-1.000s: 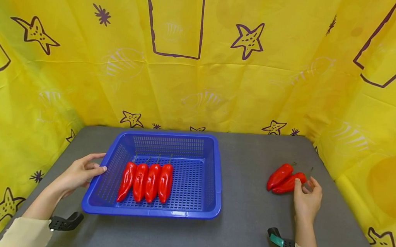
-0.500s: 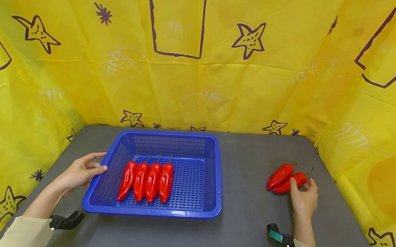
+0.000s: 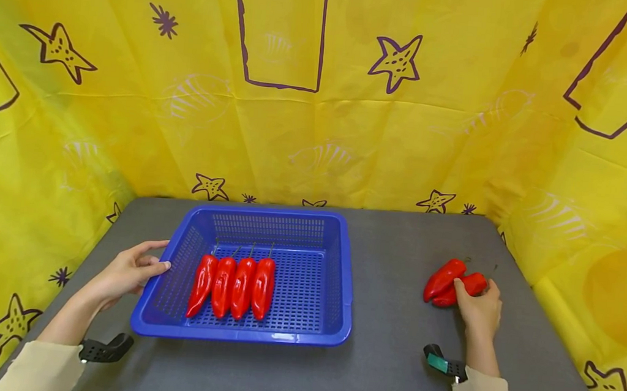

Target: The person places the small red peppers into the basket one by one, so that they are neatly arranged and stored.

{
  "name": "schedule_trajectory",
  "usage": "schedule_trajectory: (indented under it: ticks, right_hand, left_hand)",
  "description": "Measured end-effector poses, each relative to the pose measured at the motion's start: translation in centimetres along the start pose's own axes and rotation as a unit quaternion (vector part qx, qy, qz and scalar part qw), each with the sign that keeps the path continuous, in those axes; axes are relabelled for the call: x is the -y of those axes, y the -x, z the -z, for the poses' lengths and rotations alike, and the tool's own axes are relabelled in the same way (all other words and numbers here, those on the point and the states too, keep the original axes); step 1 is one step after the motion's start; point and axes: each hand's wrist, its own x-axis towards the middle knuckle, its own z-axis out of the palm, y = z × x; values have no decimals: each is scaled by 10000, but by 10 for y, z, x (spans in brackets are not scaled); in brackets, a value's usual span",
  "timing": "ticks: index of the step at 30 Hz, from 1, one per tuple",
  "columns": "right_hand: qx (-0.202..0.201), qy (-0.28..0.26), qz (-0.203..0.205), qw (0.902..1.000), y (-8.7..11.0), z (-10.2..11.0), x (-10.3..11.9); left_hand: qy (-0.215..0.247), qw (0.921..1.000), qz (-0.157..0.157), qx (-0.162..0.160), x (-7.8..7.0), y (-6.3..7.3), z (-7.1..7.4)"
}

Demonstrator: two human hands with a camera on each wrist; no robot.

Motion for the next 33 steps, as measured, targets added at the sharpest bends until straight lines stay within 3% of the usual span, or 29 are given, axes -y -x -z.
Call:
schedule_trajectory:
  ticks: [13,26,33]
  right_hand:
    - [29,9,176,9998,-4,2,-5]
    - [264,-967,-102,9949,-4,1,-7]
    - [264,-1137,-121,9931,0,2,-4]
  left_hand:
    - [6,10000,-26,6,-2,0,0]
    - [62,10000,-45,8,-2,2,0]
    - [120,9999,-60,21,-1,2,0]
